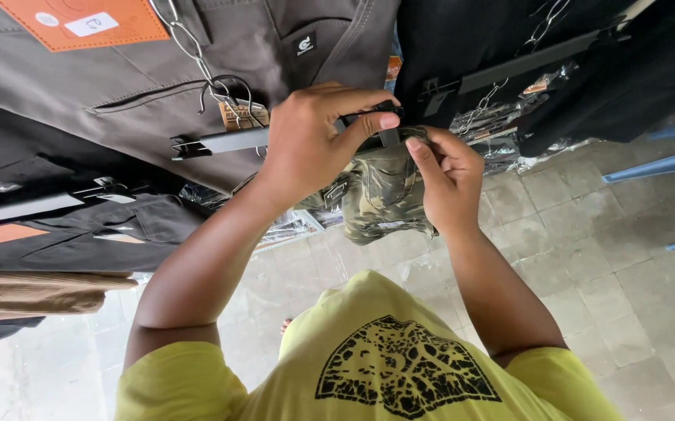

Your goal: The person folds a pair of camouflage shorts and a pair of gray shorts by hand. They then hang the folded gray shorts on a metal clothing rack among other garments.

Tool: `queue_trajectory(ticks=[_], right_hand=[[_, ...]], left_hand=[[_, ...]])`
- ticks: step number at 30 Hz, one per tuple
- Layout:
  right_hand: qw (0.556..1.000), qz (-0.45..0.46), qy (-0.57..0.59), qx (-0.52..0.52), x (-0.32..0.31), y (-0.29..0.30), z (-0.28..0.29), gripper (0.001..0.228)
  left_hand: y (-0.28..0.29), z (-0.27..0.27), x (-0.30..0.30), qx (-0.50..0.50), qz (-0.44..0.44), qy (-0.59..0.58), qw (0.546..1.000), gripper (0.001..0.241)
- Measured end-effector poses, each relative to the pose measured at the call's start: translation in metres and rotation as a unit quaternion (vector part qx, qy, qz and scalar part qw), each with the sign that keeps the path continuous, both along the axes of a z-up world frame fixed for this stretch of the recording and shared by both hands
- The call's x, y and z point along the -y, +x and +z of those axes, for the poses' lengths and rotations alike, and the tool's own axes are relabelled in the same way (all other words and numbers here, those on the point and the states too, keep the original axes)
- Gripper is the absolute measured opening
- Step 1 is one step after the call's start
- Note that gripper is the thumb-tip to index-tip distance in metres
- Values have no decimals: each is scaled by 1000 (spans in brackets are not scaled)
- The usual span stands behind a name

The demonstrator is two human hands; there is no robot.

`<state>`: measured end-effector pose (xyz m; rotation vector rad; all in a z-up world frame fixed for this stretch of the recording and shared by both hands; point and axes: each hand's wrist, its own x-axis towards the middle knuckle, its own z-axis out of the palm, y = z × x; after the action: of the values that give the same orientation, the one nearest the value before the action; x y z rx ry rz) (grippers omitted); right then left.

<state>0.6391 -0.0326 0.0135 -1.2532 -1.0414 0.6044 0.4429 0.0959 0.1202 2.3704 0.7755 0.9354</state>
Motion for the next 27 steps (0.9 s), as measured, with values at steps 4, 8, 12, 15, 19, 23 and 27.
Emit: queue_trajectory(ticks=[4,8,12,15,19,23,27], right_hand=[[1000,-18,19,7,-4,-3,7,31],[999,-25,24,-10,-4,-6,10,27],[997,-56,60,6,-5,-9,15,30],[995,-58,75,1,-9,-9,17,29],[995,-44,84,-37,-13,-9,14,35],[993,-3,57,-103,-19,-3,4,51],[987,49,7,-155,-22,6,-1,31]], left_hand=[[2,3,-1,6,13,-8,1000,31],[5,3,-1,20,7,-10,1000,30],[7,1,0,40,-2,-2,999,28],[6,4,1,45,-9,-19,999,31],[6,7,3,40,-2,-28,999,30],[3,2,-1,32,-26,18,999,37],[-6,-5,-4,25,-80,73,994,49]])
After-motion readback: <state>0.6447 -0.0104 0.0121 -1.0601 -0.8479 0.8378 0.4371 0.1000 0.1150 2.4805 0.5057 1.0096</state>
